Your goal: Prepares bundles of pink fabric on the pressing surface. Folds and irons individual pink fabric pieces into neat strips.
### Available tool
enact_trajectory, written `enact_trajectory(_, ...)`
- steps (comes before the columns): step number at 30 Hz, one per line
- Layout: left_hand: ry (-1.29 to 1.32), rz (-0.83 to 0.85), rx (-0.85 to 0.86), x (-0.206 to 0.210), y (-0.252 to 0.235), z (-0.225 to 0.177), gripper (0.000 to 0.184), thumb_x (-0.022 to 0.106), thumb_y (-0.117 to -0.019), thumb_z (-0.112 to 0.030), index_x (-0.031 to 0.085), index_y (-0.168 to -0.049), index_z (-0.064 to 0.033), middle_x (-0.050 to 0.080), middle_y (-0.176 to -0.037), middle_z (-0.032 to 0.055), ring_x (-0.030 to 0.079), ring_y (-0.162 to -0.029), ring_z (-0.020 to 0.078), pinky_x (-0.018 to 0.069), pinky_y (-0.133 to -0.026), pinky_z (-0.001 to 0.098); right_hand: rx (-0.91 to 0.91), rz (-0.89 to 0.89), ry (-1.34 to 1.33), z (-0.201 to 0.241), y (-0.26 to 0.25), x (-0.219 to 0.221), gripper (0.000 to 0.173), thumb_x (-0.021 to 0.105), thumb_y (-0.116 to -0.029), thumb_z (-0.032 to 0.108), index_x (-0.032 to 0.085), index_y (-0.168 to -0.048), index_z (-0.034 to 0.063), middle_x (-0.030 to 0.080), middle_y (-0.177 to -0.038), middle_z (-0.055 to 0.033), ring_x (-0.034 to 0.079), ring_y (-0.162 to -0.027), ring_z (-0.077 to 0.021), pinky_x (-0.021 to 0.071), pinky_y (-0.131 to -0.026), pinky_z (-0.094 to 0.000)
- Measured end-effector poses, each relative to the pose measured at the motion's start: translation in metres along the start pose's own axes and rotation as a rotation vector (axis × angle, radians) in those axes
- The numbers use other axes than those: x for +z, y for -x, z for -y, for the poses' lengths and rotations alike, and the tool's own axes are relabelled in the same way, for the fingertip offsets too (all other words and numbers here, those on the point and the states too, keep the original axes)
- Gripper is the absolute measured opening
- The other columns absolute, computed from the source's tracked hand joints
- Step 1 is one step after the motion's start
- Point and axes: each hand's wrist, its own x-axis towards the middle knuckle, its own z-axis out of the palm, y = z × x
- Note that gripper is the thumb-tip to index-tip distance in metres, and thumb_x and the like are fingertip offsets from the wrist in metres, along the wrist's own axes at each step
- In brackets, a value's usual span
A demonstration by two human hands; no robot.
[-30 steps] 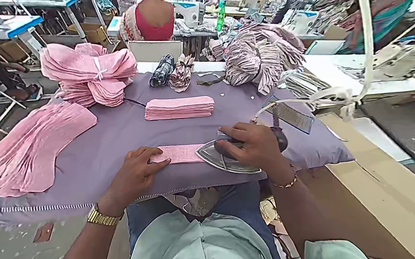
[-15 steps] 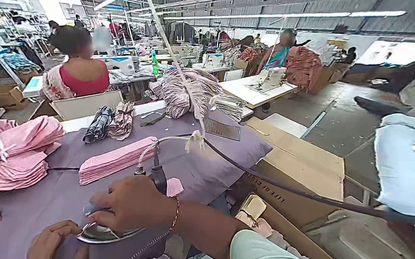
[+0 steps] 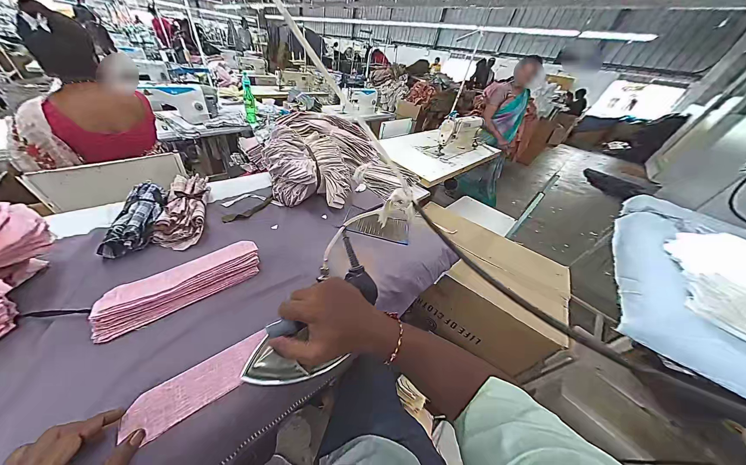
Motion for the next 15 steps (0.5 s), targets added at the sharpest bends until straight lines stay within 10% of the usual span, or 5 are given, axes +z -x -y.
enact_trajectory(5, 0.060, -0.015, 0.084, 0.006, 0.001, 0.001, 0.037, 0.072, -0.0937, -0.043, 0.075, -0.114, -0.0120, 0.073, -0.105, 0.0108, 0.066, -0.103, 0.0266, 0.0478, -0.097, 0.0488, 0.138, -0.016, 0.051, -0.034, 0.024, -0.017, 0.044, 0.055, -0.0959, 0.058, 0.065, -0.083, 0.0162, 0.061, -0.072, -0.0007, 0.064, -0.069, -0.0185, 0.0497, -0.058, -0.0439)
enact_trajectory(10, -0.018, -0.169, 0.103, 0.009, 0.007, 0.004, 0.032, 0.064, -0.0932, -0.054, 0.076, -0.110, -0.0293, 0.072, -0.106, -0.0085, 0.064, -0.103, 0.0122, 0.0515, -0.091, 0.0426, 0.164, -0.179, -0.005, -0.091, 0.010, -0.015, 0.046, 0.062, -0.0931, 0.057, 0.063, -0.071, 0.0168, 0.057, -0.061, 0.0026, 0.058, -0.057, -0.0143, 0.0482, -0.051, -0.0419)
enact_trajectory(15, -0.019, -0.124, 0.043, 0.006, 0.006, -0.003, 0.023, 0.066, -0.0941, -0.052, 0.078, -0.108, -0.0383, 0.068, -0.103, -0.0111, 0.060, -0.100, 0.0099, 0.0490, -0.087, 0.0396, 0.443, -0.268, 0.336, -0.142, -0.002, 0.004, 0.059, 0.051, -0.0997, 0.060, 0.065, -0.082, 0.0052, 0.064, -0.072, -0.0158, 0.066, -0.067, -0.0367, 0.0480, -0.053, -0.0574)
